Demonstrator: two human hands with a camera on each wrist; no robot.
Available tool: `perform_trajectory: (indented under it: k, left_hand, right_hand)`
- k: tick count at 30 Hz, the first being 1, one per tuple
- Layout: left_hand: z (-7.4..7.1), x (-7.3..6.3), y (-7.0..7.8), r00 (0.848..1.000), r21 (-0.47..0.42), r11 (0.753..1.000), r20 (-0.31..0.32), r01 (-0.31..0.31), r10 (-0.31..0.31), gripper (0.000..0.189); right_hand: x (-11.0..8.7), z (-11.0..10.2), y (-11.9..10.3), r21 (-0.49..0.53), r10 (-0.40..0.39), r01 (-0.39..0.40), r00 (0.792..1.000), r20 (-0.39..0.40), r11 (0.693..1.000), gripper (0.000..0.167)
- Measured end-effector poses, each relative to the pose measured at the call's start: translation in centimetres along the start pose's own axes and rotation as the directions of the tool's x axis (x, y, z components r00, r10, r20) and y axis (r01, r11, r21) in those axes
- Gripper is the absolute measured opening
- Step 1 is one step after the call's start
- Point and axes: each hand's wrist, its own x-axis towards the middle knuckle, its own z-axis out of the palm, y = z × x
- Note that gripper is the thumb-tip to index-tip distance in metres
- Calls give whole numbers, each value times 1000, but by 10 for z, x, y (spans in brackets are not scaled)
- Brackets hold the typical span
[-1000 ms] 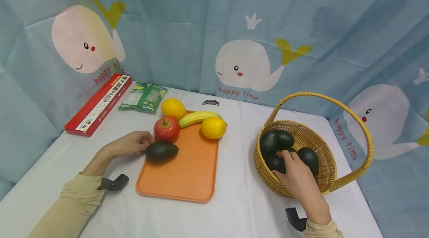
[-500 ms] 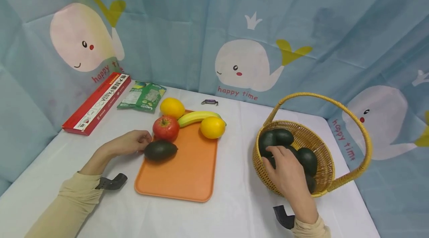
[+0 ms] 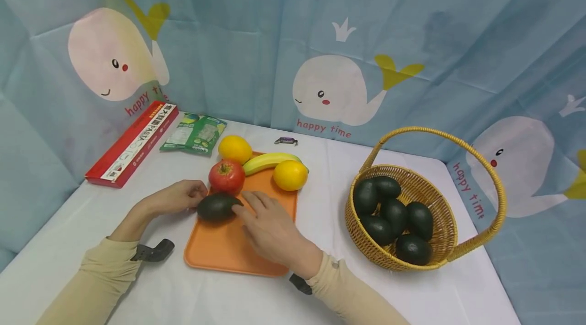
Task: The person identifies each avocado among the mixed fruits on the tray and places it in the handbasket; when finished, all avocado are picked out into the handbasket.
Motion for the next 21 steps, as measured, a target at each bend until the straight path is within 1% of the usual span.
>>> perform_trajectory:
  k: [3,6,8,10,16,21]
  left_hand:
    - [0,1,-1,1000,3,1000,1,9,-9,16]
    - [-1,2,-1,1000,-2,1000,7,10,-10,16]
    - [0,1,-1,1000,-9,1000,9,14,-14,15]
    - [0,1,-1,1000,-8,1000,15,5,-5,15]
    - [0,1,-1,1000,-5,1000,15,18,-18,14]
    - [0,1,0,1000,-7,1000,21,22,-22,14]
  right_hand:
    - [13,10,-11,-23,-41,43,995,95,999,57]
    - [21,17,-15,-51,-55,62,990,133,997,62]
    - [24,20,-17,-58,-71,79,989,132,995,62]
    - [26,22,-18,-49,-87,94,989,120,994,61]
    - [28,25,-21,27,-80,78,992,96,997,54]
    - [28,28,-23,24,-93,91,992,89,996,48]
